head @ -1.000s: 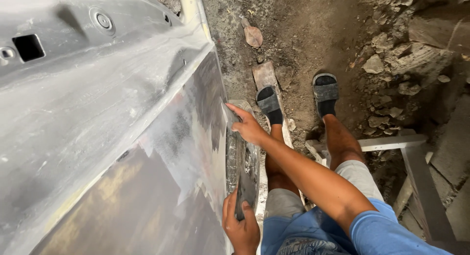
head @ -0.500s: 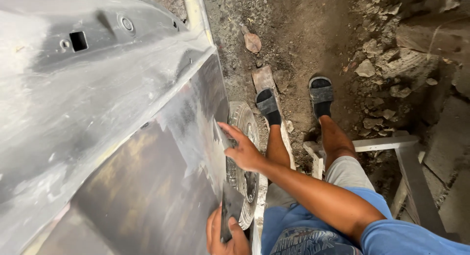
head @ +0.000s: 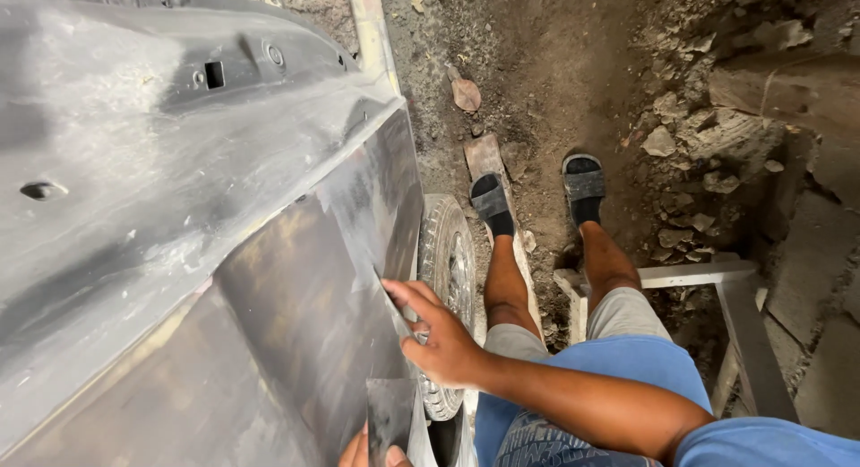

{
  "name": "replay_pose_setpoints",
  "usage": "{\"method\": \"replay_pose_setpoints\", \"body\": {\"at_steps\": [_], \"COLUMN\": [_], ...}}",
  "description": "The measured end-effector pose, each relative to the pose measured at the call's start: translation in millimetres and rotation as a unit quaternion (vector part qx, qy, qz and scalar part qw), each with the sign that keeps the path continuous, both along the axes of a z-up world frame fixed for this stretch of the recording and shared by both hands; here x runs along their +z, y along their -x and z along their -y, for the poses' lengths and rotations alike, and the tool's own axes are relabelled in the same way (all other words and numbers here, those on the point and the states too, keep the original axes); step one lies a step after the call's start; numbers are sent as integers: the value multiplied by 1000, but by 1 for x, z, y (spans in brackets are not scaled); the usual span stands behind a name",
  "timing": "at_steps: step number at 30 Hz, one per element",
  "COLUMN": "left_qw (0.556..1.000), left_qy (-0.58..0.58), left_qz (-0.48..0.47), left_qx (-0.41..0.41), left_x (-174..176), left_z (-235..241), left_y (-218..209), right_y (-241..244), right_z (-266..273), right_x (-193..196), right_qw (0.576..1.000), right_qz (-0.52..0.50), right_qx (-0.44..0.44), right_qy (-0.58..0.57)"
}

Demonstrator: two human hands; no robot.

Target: Applying and smoothing car body filler onto a vehicle door panel using spreaders.

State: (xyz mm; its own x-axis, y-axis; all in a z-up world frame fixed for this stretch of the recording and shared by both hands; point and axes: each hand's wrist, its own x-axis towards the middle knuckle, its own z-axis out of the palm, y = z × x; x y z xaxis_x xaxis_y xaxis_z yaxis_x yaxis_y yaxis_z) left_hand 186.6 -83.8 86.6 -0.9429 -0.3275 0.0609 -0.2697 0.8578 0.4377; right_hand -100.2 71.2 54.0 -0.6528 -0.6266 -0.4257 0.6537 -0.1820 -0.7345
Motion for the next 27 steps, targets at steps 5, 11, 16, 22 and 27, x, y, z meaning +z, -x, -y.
{"method": "replay_pose_setpoints", "body": {"at_steps": [5,11,16,22,27], "left_qw": [997,999,997,994,989], "left_qy": [-68,-33,1,-31,-41], "left_qz": [38,-23,29,56,55], "left_qx": [18,-15,73,86,133], "left_x": [-4,-2,32,22,9], "left_z": [19,3,-48,-56,-73], "left_y": [-15,16,71,91,121], "right_y": [-17,13,13,-7,12], "right_z": [-19,-35,-21,6,14], "right_x": [-18,-85,-191,-311,-344], "right_qw": [991,960,975,957,954], "right_qz": [99,280,195,264,279], "right_qx": [7,-3,19,-120,-112], "right_qy": [91,7,-103,7,-8]}}
